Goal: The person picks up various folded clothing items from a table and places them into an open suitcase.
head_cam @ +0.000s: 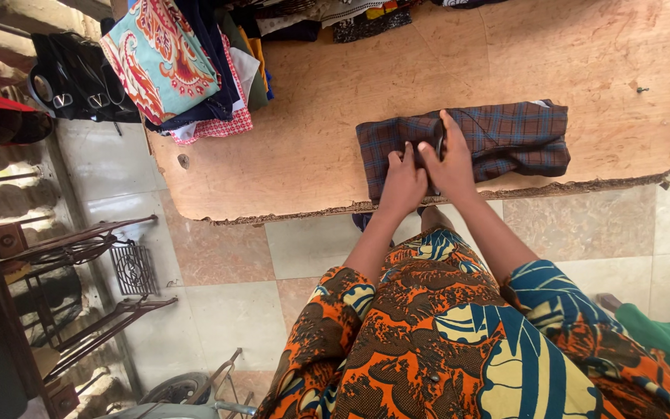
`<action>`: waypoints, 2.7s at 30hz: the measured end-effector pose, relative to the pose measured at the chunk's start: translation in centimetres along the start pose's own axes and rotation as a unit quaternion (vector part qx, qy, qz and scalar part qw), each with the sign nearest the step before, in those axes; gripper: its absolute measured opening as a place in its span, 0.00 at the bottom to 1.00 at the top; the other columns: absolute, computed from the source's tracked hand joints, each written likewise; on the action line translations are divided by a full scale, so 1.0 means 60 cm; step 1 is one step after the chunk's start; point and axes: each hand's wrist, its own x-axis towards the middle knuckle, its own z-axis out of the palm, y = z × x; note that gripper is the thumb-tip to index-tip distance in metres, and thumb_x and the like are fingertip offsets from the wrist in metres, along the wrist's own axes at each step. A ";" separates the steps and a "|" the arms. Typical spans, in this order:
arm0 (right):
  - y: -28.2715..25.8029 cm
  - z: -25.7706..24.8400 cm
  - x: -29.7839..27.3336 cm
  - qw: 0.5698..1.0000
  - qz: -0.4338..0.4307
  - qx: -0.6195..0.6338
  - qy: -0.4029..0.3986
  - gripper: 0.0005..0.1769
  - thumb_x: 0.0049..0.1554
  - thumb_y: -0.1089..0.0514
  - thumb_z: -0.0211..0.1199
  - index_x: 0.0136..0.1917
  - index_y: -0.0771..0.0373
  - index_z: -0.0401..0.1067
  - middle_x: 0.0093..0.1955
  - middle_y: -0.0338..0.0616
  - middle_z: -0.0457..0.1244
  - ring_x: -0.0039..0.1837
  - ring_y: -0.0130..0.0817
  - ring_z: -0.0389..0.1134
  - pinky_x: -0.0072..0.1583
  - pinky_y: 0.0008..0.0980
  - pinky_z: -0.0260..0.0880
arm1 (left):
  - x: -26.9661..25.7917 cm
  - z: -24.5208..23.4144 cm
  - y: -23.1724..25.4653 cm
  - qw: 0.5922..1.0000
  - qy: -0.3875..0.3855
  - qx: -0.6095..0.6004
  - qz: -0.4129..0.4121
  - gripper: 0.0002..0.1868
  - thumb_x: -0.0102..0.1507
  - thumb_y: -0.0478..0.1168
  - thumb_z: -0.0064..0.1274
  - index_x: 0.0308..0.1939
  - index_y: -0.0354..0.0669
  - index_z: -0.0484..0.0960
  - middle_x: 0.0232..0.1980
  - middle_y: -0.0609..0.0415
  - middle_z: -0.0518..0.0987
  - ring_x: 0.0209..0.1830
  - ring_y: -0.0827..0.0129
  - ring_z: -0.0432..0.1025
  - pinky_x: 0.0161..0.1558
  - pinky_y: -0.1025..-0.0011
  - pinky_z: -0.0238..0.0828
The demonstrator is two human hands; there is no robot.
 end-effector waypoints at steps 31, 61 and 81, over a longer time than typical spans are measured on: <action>0.139 -0.011 -0.071 0.717 0.260 0.646 -0.031 0.29 0.70 0.46 0.45 0.78 0.63 0.58 0.73 0.52 0.59 0.70 0.42 0.63 0.66 0.39 0.69 | -0.013 -0.012 0.147 0.994 -0.039 -0.083 -0.066 0.41 0.59 0.50 0.66 0.67 0.33 0.63 0.39 0.45 0.80 0.37 0.59 0.79 0.41 0.63 0.78; 0.064 -0.051 -0.194 0.877 0.329 0.219 0.274 0.31 0.63 0.47 0.61 0.65 0.73 0.55 0.59 0.55 0.61 0.57 0.39 0.68 0.55 0.38 0.72 | 0.160 0.103 0.131 0.950 -0.171 0.232 0.117 0.57 0.45 0.73 0.65 0.65 0.36 0.70 0.62 0.38 0.73 0.64 0.46 0.69 0.58 0.55 0.69; 0.062 -0.134 -0.069 0.853 0.372 -0.217 -0.294 0.42 0.66 0.31 0.49 0.32 0.70 0.73 0.32 0.53 0.68 0.35 0.39 0.70 0.51 0.39 0.76 | 0.228 0.051 0.148 0.893 -0.097 0.389 0.205 0.43 0.47 0.60 0.71 0.60 0.47 0.74 0.50 0.52 0.83 0.68 0.57 0.66 0.76 0.37 0.28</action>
